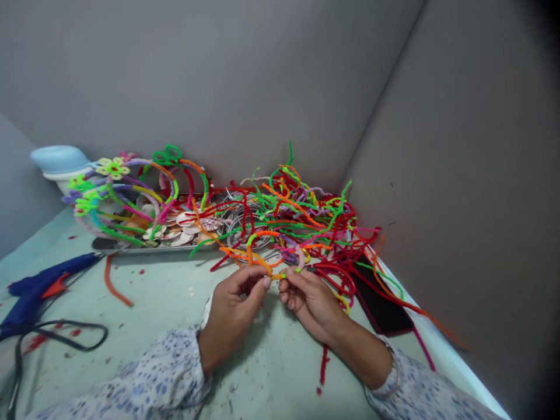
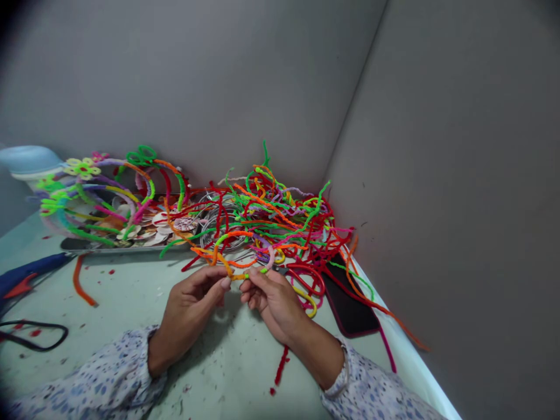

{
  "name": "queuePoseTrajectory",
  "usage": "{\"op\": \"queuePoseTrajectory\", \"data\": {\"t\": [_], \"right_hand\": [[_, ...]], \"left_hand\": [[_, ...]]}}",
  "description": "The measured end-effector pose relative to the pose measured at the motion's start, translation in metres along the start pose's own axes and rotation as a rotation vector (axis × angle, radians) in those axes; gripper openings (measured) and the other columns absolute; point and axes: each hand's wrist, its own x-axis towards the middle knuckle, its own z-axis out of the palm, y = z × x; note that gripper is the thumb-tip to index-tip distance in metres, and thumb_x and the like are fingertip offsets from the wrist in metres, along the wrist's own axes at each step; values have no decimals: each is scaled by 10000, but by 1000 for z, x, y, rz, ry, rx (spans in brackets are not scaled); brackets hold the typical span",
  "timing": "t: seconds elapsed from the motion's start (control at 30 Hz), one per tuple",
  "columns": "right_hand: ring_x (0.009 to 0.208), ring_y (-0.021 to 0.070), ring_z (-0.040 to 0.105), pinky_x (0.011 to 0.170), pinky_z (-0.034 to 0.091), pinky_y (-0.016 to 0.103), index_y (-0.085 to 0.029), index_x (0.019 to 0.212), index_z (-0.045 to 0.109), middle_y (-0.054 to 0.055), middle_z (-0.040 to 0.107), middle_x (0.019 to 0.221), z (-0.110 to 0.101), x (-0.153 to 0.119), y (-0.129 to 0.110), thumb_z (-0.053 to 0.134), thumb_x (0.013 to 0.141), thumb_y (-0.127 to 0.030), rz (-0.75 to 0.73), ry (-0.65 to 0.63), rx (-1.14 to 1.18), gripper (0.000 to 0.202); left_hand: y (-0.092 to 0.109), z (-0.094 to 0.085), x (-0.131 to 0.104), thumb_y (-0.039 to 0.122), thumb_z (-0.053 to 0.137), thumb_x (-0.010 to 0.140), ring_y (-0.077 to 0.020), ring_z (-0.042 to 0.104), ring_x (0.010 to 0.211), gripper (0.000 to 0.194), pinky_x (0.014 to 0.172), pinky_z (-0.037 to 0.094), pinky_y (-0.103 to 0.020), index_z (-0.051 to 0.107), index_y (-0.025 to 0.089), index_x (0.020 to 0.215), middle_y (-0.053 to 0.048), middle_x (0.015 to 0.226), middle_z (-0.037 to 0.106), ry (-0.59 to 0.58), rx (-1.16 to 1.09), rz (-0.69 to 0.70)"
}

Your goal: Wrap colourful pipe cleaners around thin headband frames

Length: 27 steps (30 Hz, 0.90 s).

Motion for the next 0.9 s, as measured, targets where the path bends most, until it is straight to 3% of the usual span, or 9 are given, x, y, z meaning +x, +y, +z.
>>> {"op": "queuePoseTrajectory", "data": {"t": [0.37, 0.67, 0.9], "right_hand": [[496, 71, 561, 445, 391, 158, -131, 722, 616, 1, 632, 608, 0, 0, -1, 700, 733, -306, -29, 34, 9, 195], [505, 70, 558, 460, 399, 160, -131, 725, 601, 7, 631, 619, -2, 2, -1, 680, 758, -308, -56, 28, 1, 196], [505, 71, 553, 452, 394, 160, -130, 716, 601, 9, 633, 617, -1, 1, -1, 685, 754, -305, -64, 37, 9, 198]], "left_hand": [[1, 0, 2, 229, 565, 816, -86, 535, 563, 112, 538, 446, -193, 649, 177, 868, -2, 735, 629, -56, 35, 91], [-2, 1, 0, 293, 577, 805, -83, 508, 462, 207, 431, 429, -183, 614, 172, 969, 10, 630, 610, -89, -50, -37], [-2, 1, 3, 285, 553, 821, -75, 485, 492, 140, 450, 419, -176, 631, 172, 852, 11, 643, 584, -101, 5, 4]]}}
